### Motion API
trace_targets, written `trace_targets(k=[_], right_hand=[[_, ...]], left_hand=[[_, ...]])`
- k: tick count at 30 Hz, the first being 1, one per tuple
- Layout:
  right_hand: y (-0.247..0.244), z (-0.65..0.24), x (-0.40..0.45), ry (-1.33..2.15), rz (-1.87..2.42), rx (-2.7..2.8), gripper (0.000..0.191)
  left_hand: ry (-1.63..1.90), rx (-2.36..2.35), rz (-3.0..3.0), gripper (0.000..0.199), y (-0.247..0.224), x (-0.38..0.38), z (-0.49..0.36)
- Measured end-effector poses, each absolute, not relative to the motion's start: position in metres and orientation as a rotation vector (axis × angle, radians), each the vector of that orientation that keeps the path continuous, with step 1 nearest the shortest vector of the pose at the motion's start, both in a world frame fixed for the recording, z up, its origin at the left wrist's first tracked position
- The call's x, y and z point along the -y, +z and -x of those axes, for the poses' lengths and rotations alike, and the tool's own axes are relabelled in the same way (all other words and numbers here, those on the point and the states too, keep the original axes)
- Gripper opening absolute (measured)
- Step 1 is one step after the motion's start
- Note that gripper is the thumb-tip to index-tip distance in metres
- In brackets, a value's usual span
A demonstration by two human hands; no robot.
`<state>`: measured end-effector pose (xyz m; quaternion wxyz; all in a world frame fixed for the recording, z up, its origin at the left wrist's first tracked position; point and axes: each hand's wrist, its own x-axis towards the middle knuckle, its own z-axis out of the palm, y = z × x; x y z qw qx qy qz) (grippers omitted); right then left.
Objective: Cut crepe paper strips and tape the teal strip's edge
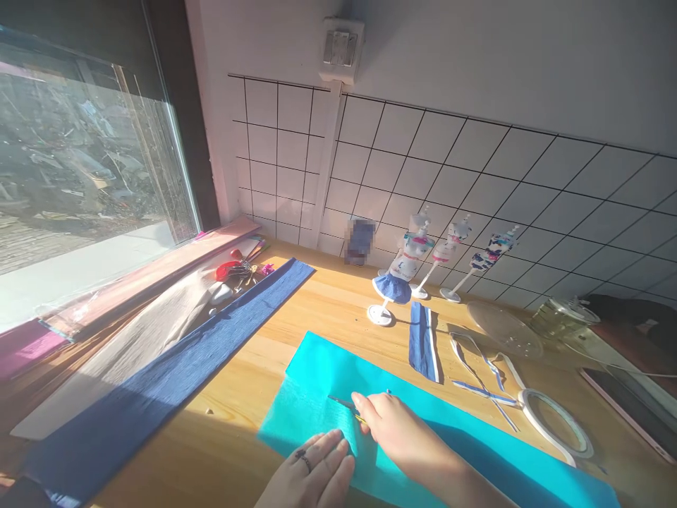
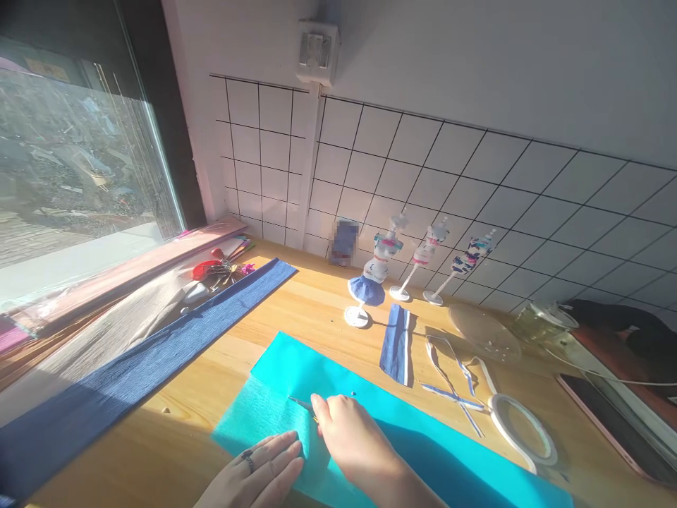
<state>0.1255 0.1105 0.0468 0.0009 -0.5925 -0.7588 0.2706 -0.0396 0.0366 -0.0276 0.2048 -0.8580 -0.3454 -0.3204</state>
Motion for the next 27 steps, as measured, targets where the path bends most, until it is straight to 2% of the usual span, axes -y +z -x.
trace_targets(k=[5, 11, 13, 18, 27], right_hand=[[0.049, -0.128, -0.113, 1.061, 1.816, 2.308, 0.037], [0.046, -0.136, -0.117, 1.161, 1.858, 2.297, 0.048], [0.045, -0.136, -0.117, 1.170, 1.856, 2.298, 0.048], [0.042, -0.128, -0.119, 1.164, 1.719, 2.375, 0.034], [0.042, -0.107, -0.121, 1.022, 1.624, 2.496, 0.042]], left_hand=[[-0.940, 0.966, 2.370, 0.028, -0.030, -0.036, 0.040], [-0.942, 0.979, 2.349, 0.028, -0.029, -0.036, 0.039], [-0.942, 0.967, 2.346, 0.029, -0.028, -0.036, 0.040], [-0.938, 0.960, 2.343, 0.030, -0.027, -0.038, 0.039], [-0.960, 0.970, 2.341, 0.030, -0.027, -0.036, 0.038]])
